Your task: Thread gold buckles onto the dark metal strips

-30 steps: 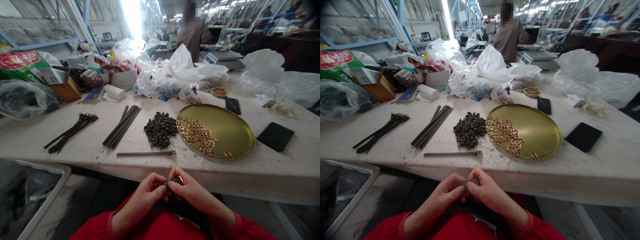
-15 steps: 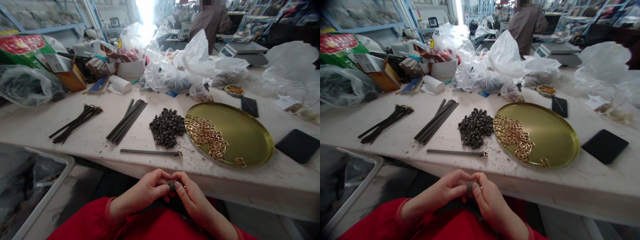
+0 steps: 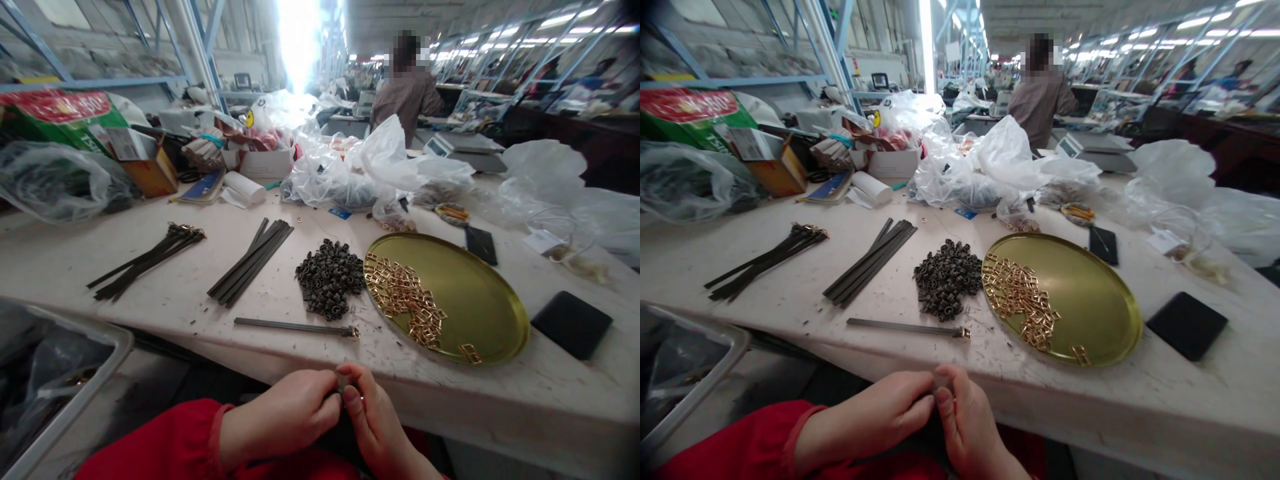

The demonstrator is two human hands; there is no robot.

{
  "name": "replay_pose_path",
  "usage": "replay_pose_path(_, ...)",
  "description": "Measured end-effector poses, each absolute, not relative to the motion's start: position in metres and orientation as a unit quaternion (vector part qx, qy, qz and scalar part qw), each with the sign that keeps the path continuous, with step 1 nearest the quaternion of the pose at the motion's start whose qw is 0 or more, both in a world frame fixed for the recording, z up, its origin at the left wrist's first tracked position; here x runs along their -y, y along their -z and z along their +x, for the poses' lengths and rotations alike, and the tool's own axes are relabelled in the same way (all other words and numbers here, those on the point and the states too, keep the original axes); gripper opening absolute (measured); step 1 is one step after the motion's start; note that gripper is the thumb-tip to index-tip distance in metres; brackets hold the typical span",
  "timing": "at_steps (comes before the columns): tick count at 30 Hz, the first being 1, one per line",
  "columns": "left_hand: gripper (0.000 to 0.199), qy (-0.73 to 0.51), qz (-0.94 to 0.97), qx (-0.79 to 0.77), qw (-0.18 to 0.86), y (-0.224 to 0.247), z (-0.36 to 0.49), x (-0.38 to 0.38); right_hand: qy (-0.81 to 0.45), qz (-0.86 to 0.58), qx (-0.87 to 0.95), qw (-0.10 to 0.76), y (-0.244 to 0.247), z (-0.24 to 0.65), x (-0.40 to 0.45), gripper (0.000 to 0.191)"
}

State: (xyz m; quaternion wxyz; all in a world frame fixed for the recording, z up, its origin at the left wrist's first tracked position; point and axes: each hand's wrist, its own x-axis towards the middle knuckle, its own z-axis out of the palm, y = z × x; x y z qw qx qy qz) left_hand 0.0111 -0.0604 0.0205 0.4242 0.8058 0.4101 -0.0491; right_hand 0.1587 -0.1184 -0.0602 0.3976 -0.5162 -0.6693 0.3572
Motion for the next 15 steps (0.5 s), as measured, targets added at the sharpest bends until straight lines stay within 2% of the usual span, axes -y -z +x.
replay_pose_path(7,0.029,0.105,0.855,-0.414,0.296,-0.022,0.013,0.052,-0.327,-0.543,0.627,0.453,0.061,0.154,0.118,0.031)
replay_pose_path(15,0.030,0.094,0.876,-0.392,0.265,-0.025,0.020,0.057,-0.263,-0.580,0.630,0.444,0.075,0.153,0.113,0.036)
